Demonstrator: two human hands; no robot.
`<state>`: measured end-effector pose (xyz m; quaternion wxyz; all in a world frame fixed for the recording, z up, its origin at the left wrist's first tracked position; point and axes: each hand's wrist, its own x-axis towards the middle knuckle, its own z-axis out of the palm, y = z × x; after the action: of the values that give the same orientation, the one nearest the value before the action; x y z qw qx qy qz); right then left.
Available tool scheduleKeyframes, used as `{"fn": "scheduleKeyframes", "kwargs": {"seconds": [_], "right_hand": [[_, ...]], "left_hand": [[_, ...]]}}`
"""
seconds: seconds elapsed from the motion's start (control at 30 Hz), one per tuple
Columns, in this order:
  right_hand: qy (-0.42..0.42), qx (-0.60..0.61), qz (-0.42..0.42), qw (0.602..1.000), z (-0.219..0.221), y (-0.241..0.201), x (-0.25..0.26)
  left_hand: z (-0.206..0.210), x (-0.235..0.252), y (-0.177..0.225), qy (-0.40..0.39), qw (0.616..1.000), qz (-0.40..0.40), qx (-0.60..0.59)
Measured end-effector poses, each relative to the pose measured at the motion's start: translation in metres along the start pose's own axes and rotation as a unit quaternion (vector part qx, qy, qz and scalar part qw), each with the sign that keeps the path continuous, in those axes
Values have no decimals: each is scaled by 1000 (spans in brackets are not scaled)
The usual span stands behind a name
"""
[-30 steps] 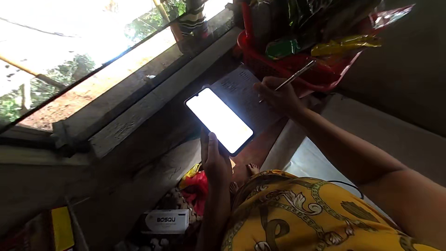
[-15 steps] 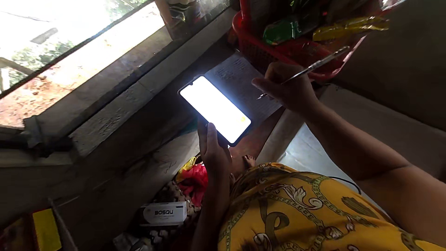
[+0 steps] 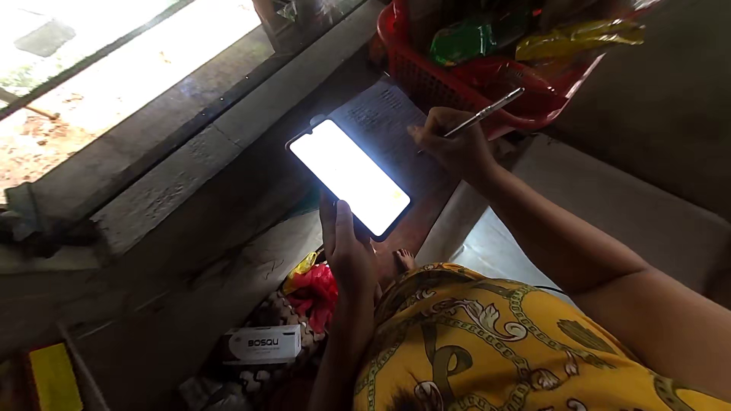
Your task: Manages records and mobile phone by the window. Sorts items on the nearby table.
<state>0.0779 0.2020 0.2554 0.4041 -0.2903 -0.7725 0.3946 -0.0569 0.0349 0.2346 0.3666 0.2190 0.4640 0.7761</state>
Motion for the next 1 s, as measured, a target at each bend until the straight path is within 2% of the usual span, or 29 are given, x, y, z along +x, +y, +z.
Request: {"fn": "scheduleKeyframes", "kwargs": {"seconds": [0.1,0.3,0.5,0.67,1.0], "right_hand": [[-27,-37,6,999,-1,-6,2],[5,3,7,1000,3,0,2],[7,-60,-32,998,7,5,-2],[8,-22,-3,1000,3,3,0],[0,-29,-16,999,4,7,-2]], "left_hand": [[-1,-1,1,-4,1000,0,-3],[-3,0,0,-4,1000,-2,0],[-6,1,-1,-14,1000,-9,7],[-6,1,-1,-5,1000,2,13],[-3,1,-2,-1,1000,0,16]]}}
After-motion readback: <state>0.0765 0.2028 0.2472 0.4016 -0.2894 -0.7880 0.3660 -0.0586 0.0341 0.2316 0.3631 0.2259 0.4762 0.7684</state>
